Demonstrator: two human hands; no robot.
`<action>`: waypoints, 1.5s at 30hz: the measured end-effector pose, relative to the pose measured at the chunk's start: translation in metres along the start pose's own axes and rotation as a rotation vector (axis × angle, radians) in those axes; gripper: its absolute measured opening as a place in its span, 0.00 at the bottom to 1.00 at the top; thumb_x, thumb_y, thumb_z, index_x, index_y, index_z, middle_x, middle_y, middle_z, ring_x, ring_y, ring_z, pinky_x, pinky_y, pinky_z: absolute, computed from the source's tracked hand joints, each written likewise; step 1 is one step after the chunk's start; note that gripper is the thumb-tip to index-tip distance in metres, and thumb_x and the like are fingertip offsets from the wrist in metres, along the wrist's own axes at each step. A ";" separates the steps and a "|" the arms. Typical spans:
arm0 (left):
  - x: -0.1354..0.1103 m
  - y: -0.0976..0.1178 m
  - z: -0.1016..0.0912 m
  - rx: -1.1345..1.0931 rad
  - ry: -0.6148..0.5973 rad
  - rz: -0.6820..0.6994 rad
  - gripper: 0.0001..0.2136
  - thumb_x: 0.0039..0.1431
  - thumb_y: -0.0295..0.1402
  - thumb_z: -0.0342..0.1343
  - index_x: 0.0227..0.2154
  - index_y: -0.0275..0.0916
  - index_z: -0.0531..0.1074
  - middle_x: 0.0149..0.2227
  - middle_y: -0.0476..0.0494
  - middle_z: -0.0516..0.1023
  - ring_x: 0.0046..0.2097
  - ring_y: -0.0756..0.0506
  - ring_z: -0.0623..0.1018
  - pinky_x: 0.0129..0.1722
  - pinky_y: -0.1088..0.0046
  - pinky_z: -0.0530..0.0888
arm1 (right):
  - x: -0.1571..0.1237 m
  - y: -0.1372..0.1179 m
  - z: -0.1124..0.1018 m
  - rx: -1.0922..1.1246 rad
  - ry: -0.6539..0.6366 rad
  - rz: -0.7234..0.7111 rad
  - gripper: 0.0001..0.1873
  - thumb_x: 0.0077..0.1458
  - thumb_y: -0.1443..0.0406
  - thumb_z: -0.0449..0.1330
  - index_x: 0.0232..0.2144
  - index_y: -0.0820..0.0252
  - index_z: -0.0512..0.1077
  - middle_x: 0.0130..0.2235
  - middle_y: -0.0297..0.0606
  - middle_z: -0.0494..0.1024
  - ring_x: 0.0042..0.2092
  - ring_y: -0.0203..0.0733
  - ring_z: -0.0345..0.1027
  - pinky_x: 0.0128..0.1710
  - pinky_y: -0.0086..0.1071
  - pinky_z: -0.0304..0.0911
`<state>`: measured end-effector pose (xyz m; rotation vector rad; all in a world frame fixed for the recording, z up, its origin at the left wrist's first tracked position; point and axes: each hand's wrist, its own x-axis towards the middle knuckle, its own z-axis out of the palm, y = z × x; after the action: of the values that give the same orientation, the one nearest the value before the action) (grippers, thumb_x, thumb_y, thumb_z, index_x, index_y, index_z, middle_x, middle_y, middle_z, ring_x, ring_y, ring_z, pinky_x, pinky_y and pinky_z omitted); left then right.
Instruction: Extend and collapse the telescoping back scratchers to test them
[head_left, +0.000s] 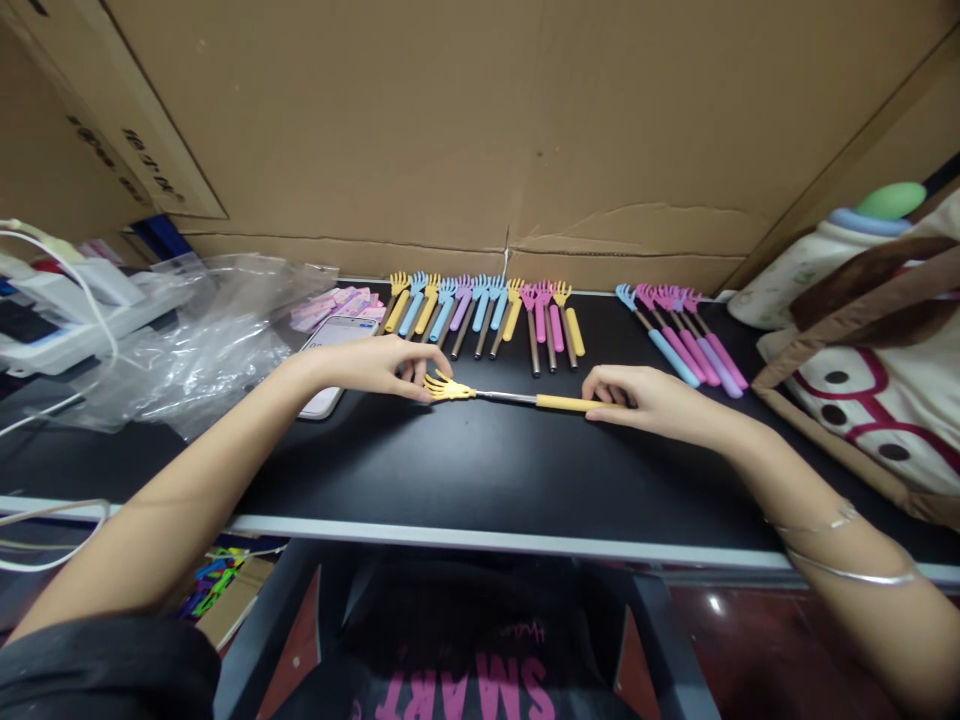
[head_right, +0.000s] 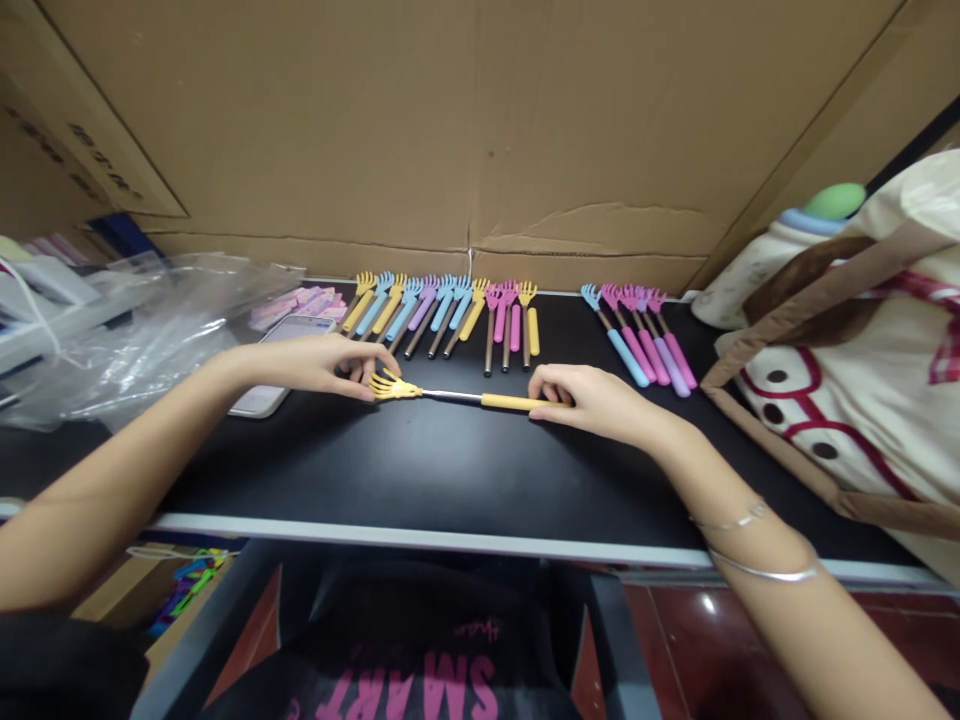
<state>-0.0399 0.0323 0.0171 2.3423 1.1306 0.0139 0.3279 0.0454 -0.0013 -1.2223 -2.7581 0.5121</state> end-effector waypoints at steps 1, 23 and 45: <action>0.000 0.000 0.000 -0.004 -0.007 -0.008 0.19 0.57 0.45 0.54 0.49 0.42 0.67 0.31 0.51 0.74 0.32 0.51 0.73 0.31 0.80 0.65 | 0.000 0.001 0.000 0.013 -0.005 0.001 0.16 0.55 0.51 0.55 0.34 0.57 0.68 0.26 0.30 0.64 0.26 0.31 0.56 0.26 0.26 0.51; 0.003 0.006 0.003 0.033 -0.014 0.002 0.18 0.59 0.44 0.53 0.50 0.42 0.66 0.32 0.51 0.74 0.32 0.51 0.72 0.31 0.79 0.63 | 0.011 -0.036 -0.005 0.143 -0.038 -0.077 0.17 0.56 0.53 0.55 0.39 0.59 0.71 0.31 0.35 0.72 0.31 0.33 0.64 0.31 0.27 0.56; 0.005 0.002 0.002 0.037 -0.009 -0.024 0.15 0.58 0.40 0.53 0.48 0.44 0.68 0.29 0.53 0.73 0.31 0.52 0.72 0.29 0.80 0.63 | -0.033 -0.027 -0.001 0.002 -0.038 -0.023 0.13 0.57 0.56 0.53 0.40 0.54 0.72 0.28 0.32 0.71 0.28 0.32 0.62 0.29 0.25 0.54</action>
<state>-0.0351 0.0336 0.0148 2.3585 1.1636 -0.0261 0.3314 0.0045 0.0106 -1.1911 -2.7987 0.5414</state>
